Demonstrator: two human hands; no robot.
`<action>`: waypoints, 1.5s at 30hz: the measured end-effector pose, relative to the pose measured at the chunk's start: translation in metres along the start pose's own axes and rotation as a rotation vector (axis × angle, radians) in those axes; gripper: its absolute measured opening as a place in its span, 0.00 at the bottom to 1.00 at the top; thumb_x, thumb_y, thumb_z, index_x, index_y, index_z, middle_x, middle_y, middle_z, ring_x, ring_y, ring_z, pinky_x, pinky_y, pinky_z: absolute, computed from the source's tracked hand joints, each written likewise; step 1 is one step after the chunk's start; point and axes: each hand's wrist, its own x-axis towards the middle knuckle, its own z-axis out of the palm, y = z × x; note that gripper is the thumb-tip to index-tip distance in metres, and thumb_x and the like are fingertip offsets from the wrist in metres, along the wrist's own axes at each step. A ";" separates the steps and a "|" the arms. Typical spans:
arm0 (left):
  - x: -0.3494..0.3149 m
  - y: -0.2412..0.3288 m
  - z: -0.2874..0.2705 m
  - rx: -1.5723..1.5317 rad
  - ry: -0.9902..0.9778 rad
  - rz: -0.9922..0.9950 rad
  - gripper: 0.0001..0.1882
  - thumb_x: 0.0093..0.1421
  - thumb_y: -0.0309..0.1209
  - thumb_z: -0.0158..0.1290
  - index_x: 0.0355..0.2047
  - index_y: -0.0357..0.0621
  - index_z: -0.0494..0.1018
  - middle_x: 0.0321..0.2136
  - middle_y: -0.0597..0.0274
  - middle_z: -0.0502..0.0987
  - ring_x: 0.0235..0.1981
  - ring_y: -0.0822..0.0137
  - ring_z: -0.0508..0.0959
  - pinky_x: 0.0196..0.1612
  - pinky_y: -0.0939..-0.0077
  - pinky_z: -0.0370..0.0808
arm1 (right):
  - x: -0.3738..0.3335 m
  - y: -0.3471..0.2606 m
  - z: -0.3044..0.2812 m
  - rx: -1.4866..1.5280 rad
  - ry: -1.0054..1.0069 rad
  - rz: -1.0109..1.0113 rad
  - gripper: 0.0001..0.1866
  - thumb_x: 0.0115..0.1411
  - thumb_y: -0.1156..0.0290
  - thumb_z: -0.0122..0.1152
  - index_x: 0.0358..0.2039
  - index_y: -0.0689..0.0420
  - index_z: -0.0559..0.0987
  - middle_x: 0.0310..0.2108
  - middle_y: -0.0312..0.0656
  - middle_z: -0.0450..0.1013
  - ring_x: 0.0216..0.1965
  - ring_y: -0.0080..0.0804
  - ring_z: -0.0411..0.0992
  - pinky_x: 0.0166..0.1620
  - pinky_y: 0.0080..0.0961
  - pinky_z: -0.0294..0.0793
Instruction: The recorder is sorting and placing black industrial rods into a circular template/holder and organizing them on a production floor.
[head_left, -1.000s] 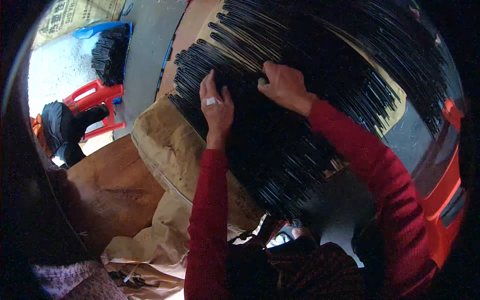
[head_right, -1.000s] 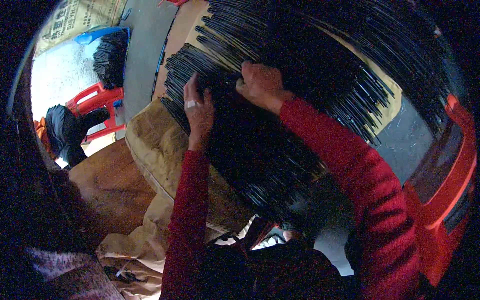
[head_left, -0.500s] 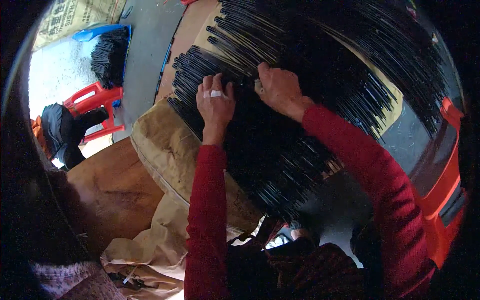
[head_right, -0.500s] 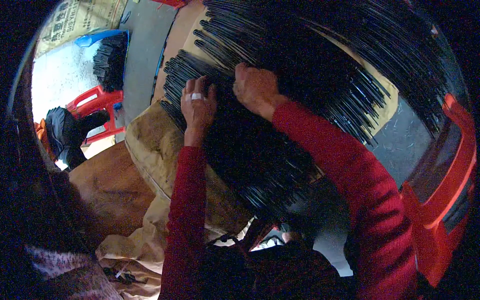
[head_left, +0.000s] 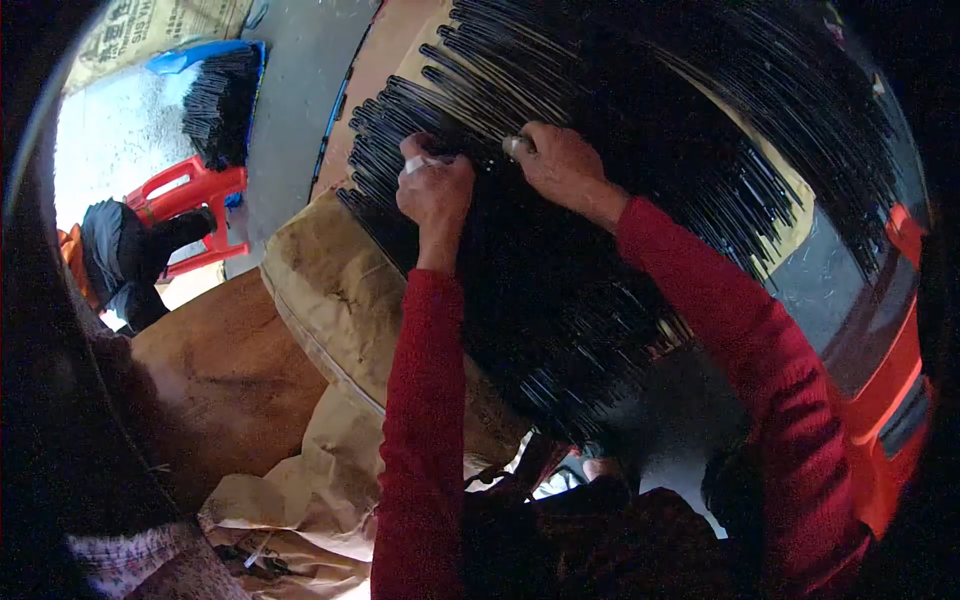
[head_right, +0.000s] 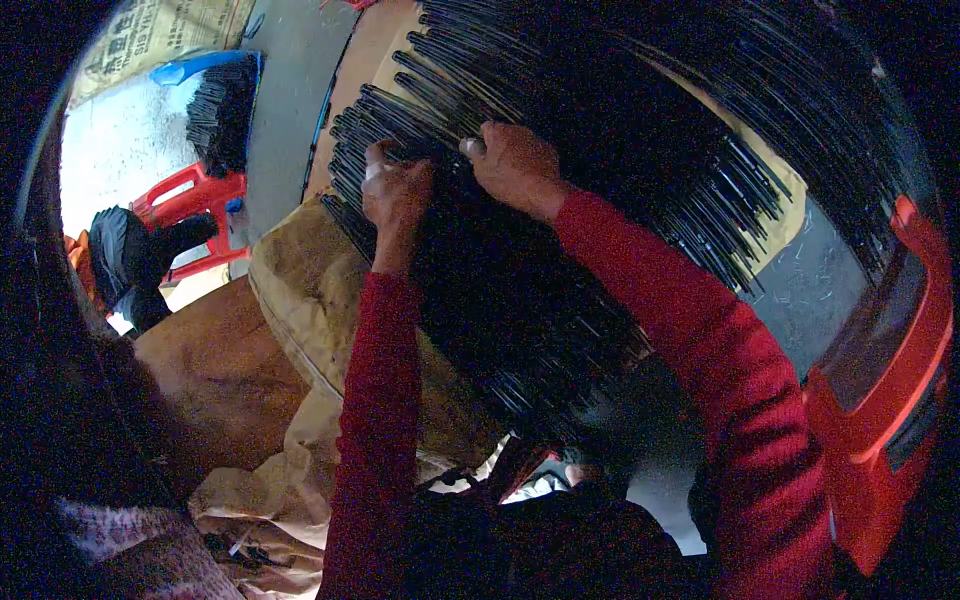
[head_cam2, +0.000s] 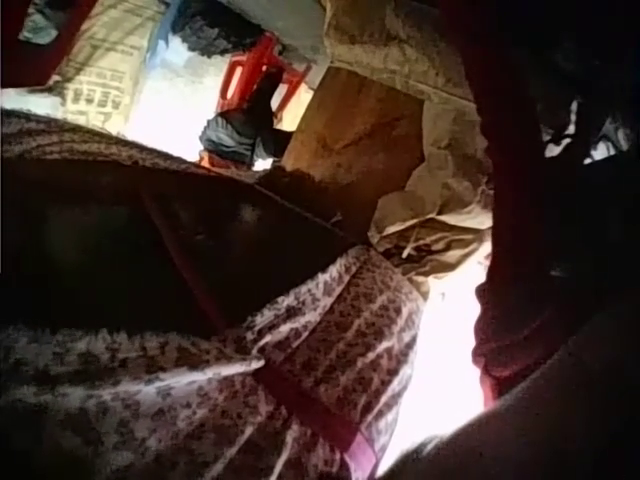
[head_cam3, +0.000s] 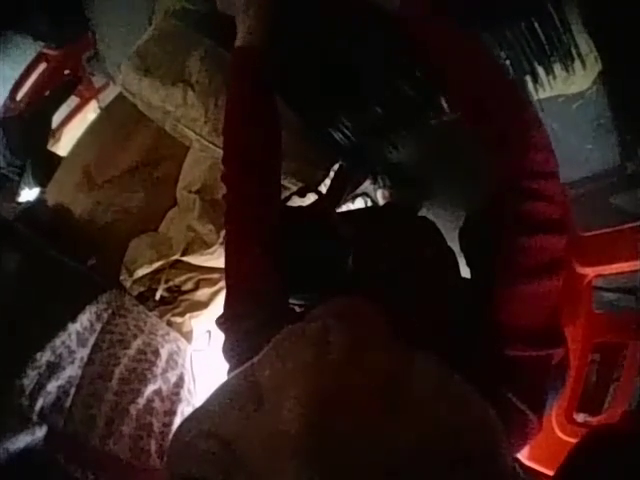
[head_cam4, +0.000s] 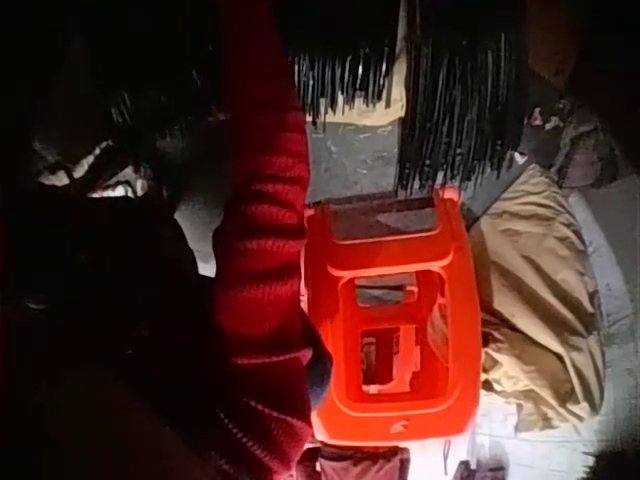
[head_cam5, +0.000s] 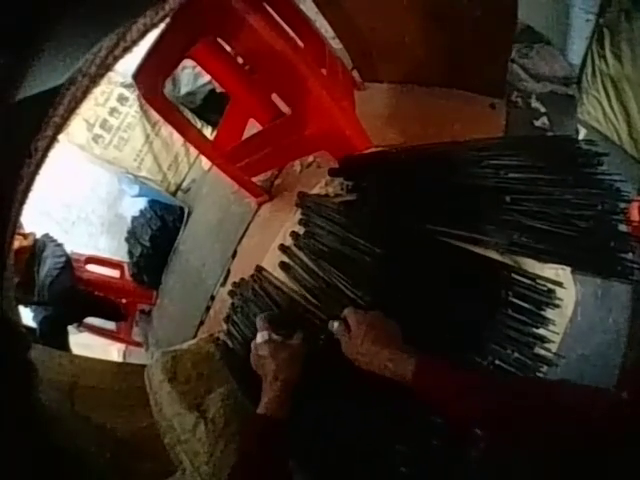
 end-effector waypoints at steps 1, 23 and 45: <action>0.000 0.000 -0.001 -0.041 -0.060 -0.094 0.32 0.46 0.41 0.60 0.52 0.47 0.68 0.36 0.51 0.81 0.40 0.50 0.80 0.44 0.60 0.76 | 0.000 0.000 -0.002 0.012 -0.019 0.014 0.19 0.65 0.55 0.50 0.40 0.59 0.76 0.31 0.50 0.76 0.33 0.48 0.76 0.36 0.44 0.72; 0.014 -0.021 0.005 -0.866 -0.315 -0.180 0.32 0.46 0.29 0.62 0.53 0.28 0.72 0.37 0.55 0.81 0.36 0.69 0.79 0.40 0.79 0.73 | -0.013 -0.012 -0.004 -0.203 0.006 -0.145 0.35 0.52 0.45 0.67 0.47 0.61 0.67 0.46 0.54 0.69 0.46 0.54 0.72 0.46 0.49 0.73; 0.003 -0.028 0.027 -0.029 0.176 0.621 0.18 0.51 0.31 0.57 0.45 0.46 0.73 0.35 0.56 0.77 0.43 0.52 0.73 0.46 0.60 0.69 | 0.010 0.022 -0.016 -0.460 0.172 -0.208 0.13 0.58 0.66 0.60 0.36 0.62 0.72 0.35 0.51 0.73 0.35 0.46 0.76 0.36 0.39 0.79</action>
